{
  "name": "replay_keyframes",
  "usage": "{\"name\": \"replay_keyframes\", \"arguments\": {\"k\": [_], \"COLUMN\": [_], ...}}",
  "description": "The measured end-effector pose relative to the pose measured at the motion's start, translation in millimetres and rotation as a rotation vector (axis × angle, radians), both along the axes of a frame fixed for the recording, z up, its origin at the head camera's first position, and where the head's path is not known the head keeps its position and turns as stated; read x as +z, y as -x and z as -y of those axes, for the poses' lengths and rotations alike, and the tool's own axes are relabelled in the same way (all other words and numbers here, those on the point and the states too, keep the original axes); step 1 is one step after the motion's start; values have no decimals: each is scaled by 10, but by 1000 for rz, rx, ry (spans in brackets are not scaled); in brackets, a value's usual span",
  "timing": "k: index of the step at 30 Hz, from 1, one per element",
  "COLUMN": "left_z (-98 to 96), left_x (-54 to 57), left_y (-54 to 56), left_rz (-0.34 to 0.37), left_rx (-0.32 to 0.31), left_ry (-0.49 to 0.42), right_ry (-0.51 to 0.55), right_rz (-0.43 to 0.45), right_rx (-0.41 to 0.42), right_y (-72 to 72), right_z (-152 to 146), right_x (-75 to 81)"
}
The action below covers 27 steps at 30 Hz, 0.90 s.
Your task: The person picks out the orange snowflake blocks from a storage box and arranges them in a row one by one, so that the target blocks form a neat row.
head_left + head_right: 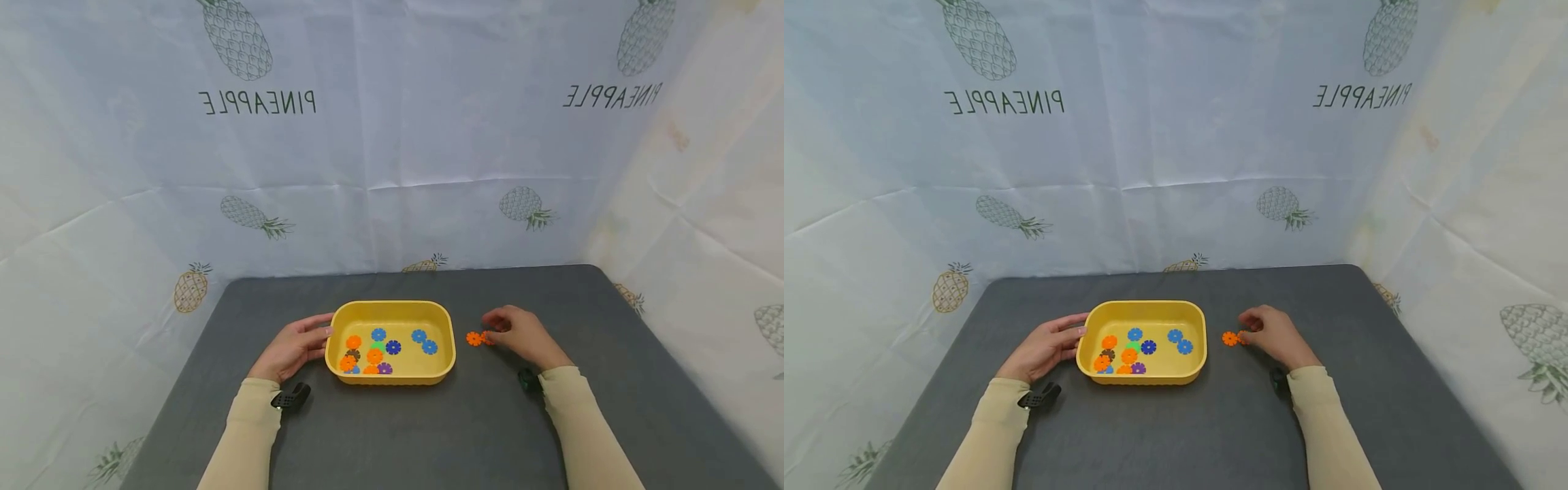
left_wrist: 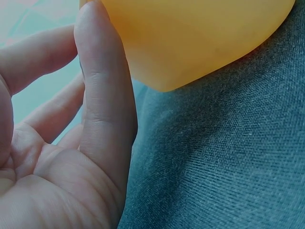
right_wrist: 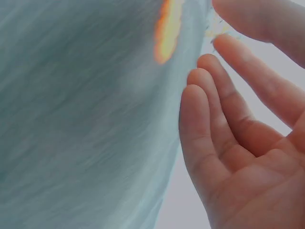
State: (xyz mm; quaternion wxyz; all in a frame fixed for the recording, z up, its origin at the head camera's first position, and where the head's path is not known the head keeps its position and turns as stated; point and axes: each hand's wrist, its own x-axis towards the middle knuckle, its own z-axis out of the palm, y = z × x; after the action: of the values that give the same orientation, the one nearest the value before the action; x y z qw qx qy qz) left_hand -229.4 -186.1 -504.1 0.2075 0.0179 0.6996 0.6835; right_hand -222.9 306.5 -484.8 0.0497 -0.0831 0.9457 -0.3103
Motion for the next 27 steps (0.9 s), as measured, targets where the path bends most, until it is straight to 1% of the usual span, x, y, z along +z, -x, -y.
{"name": "replay_keyframes", "arguments": {"k": [2,6,9,11,12,14,17,19,22,27], "left_z": [24,50,47,37,29,21,14,7,2,29], "left_x": [-2,11,24,29,31,25,8,-1,-11,-4], "left_y": [-13,-34,-33,-29,-29,-22,-14,-9,3,18], "left_rz": [5,6,8,5,8,10,9,9,12,23], "left_rx": [1,10,24,23,26,29,33,35,38,50], "left_ry": [-9,-12,-6,-6,-9,-11,-13,-13,-17,-16], "right_ry": [-16,-24,2,21,23,16,-32,-64,-102,-155], "right_rz": [-24,-42,-22,13,32,67,124,156,184,149], "right_rx": [26,132,243,317,360,452,577,639,687,726], "right_y": [48,171,275,333,360,406,446,453,450,450], "right_z": [125,504,838,1072,1182,1398,1680,1828,1984,2131], "right_x": [122,449,625,683,687,648,550,485,423,378]}}
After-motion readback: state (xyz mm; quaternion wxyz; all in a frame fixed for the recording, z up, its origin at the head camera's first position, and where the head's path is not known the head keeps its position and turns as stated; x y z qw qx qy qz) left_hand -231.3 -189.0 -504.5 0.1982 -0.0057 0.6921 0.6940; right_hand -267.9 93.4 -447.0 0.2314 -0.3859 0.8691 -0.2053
